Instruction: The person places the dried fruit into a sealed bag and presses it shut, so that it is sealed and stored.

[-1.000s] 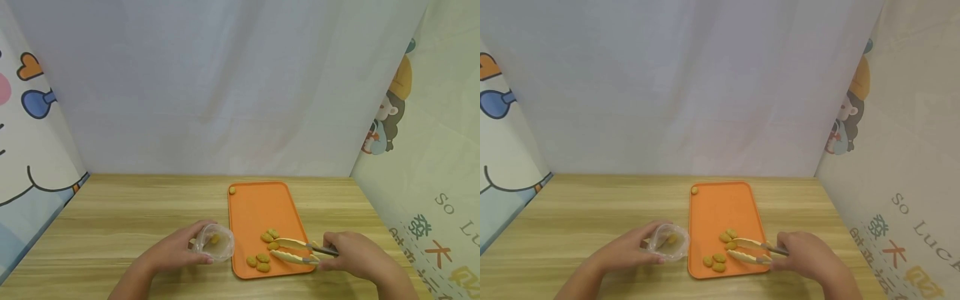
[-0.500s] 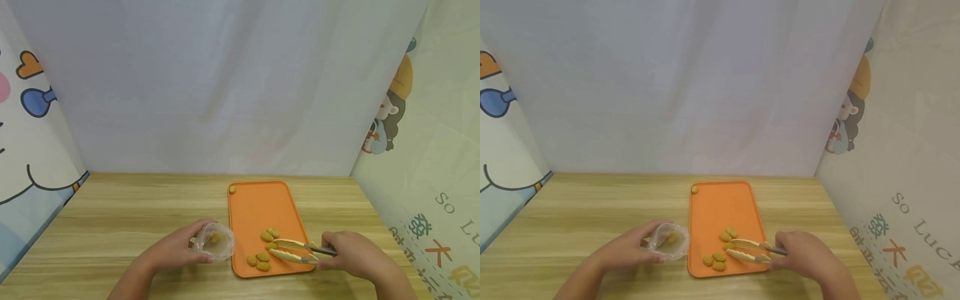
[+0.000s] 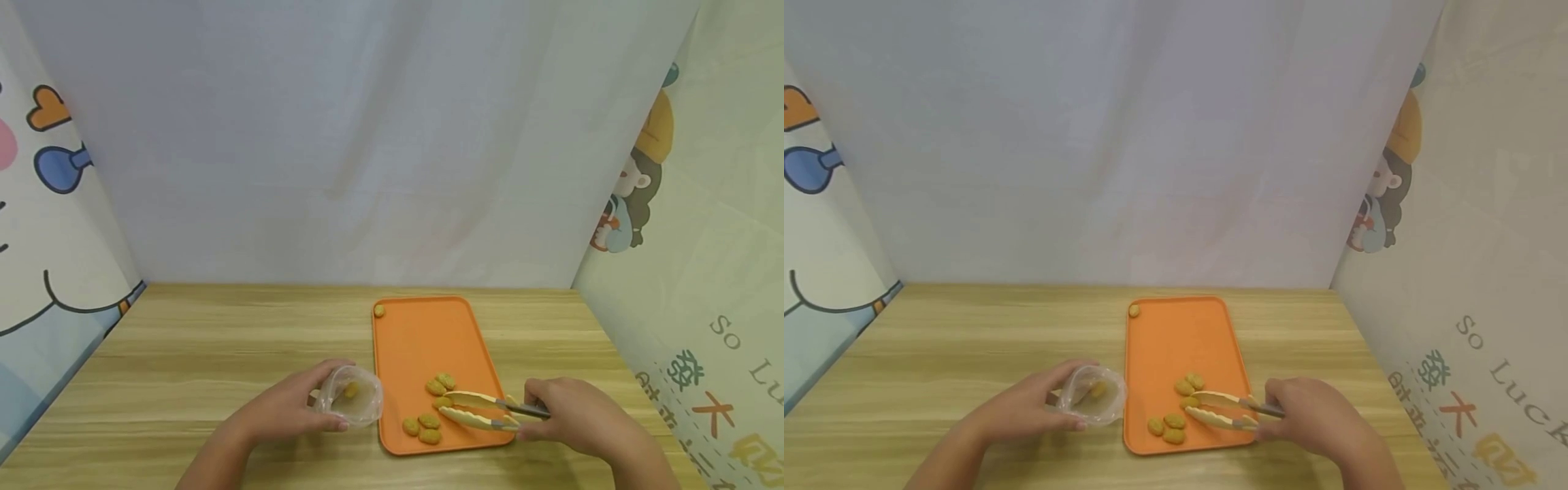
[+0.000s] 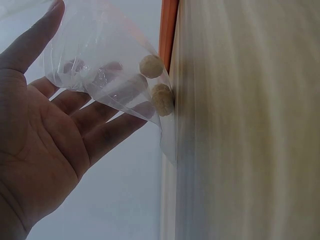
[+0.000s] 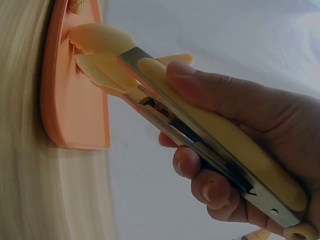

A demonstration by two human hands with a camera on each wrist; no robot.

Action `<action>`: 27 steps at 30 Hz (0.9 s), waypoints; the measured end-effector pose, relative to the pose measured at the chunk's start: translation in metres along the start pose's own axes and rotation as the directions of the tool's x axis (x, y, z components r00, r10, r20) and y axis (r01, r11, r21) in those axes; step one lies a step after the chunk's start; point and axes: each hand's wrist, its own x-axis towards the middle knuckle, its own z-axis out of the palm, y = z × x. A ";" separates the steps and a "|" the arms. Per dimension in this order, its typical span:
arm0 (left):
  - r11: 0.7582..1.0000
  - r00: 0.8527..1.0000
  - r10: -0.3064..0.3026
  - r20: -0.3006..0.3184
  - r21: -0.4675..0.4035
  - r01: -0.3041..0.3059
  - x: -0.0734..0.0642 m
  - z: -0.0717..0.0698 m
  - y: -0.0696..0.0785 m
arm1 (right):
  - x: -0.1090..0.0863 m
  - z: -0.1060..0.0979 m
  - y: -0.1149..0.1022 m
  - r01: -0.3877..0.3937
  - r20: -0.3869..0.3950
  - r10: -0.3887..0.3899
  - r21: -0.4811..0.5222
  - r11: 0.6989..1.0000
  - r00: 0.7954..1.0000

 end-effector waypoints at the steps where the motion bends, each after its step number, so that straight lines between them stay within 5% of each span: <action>1: 1.000 1.000 0.002 -0.001 0.001 -0.002 0.000 0.000 0.000 | 0.000 0.000 0.000 0.000 -0.001 0.000 0.000 1.000 1.000; 27: 1.000 1.000 -0.023 0.007 -0.010 0.024 0.000 0.000 0.000 | -0.005 -0.006 -0.002 0.011 -0.094 -0.011 -0.004 1.000 0.995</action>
